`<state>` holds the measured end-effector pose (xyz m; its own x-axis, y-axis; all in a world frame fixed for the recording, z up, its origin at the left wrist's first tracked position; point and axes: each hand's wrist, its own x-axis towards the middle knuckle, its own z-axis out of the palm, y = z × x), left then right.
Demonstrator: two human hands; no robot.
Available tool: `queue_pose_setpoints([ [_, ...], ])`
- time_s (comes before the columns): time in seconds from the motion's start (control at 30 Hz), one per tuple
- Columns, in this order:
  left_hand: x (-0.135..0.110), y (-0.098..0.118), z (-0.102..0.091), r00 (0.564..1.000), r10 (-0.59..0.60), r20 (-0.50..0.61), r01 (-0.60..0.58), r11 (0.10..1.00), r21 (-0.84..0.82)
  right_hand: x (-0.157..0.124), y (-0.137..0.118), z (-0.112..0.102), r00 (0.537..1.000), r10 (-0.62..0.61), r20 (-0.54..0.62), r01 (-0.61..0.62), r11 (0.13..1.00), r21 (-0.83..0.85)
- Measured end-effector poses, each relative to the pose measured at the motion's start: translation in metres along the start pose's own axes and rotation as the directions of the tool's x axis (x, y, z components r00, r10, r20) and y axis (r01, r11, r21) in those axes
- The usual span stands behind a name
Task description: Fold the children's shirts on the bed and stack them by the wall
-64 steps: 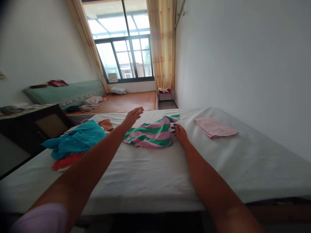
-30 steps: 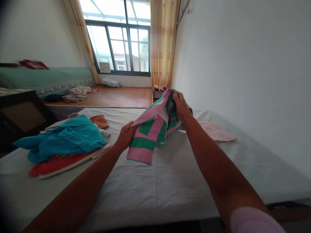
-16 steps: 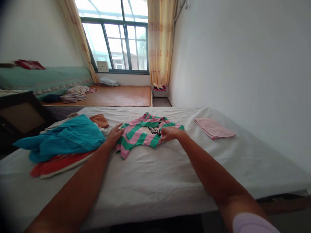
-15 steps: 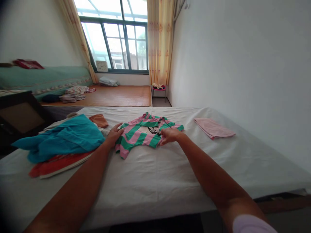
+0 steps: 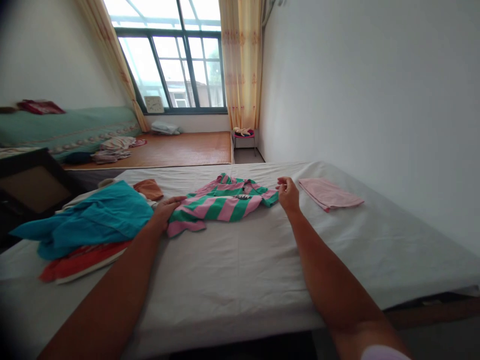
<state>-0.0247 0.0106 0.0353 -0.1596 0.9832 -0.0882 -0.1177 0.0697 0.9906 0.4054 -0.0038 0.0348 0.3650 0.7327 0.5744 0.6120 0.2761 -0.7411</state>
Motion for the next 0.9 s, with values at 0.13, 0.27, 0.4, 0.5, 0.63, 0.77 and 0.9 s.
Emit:
queue_pose_setpoints([
  [0.13, -0.002, -0.004, 0.001, 0.999, -0.036, -0.008, 0.036, 0.999, -0.002, -0.008, 0.01, -0.009, 0.941, 0.066, 0.333, -0.027, 0.992, -0.122],
  [0.27, -0.002, -0.008, 0.001, 0.999, -0.04, -0.004, 0.04, 0.999, 0.0, -0.02, 0.0, -0.007, 0.763, 0.08, 0.641, -0.038, 0.996, -0.079],
  [0.4, -0.006, -0.004, 0.0, 0.994, -0.062, 0.094, 0.06, 0.998, 0.02, -0.026, -0.006, -0.001, 0.702, 0.081, 0.707, 0.039, 0.988, -0.152],
  [0.5, -0.014, 0.004, -0.003, 0.935, -0.124, 0.332, 0.124, 0.992, 0.024, -0.02, -0.003, 0.0, 0.843, 0.006, 0.538, 0.041, 0.996, -0.076],
  [0.63, -0.027, 0.015, -0.008, 0.832, -0.107, 0.544, 0.098, 0.994, 0.045, -0.008, 0.009, -0.006, 0.957, 0.04, 0.287, -0.088, 0.984, 0.157],
  [0.77, -0.032, 0.018, -0.005, 0.755, -0.187, 0.628, -0.013, 0.954, 0.3, 0.001, 0.029, -0.017, 0.988, 0.104, 0.112, -0.104, 0.995, -0.006],
  [0.9, -0.021, 0.011, 0.005, 0.858, -0.047, 0.512, -0.218, 0.869, 0.444, 0.008, 0.047, -0.024, 0.998, 0.007, -0.06, -0.017, 0.986, -0.163],
])
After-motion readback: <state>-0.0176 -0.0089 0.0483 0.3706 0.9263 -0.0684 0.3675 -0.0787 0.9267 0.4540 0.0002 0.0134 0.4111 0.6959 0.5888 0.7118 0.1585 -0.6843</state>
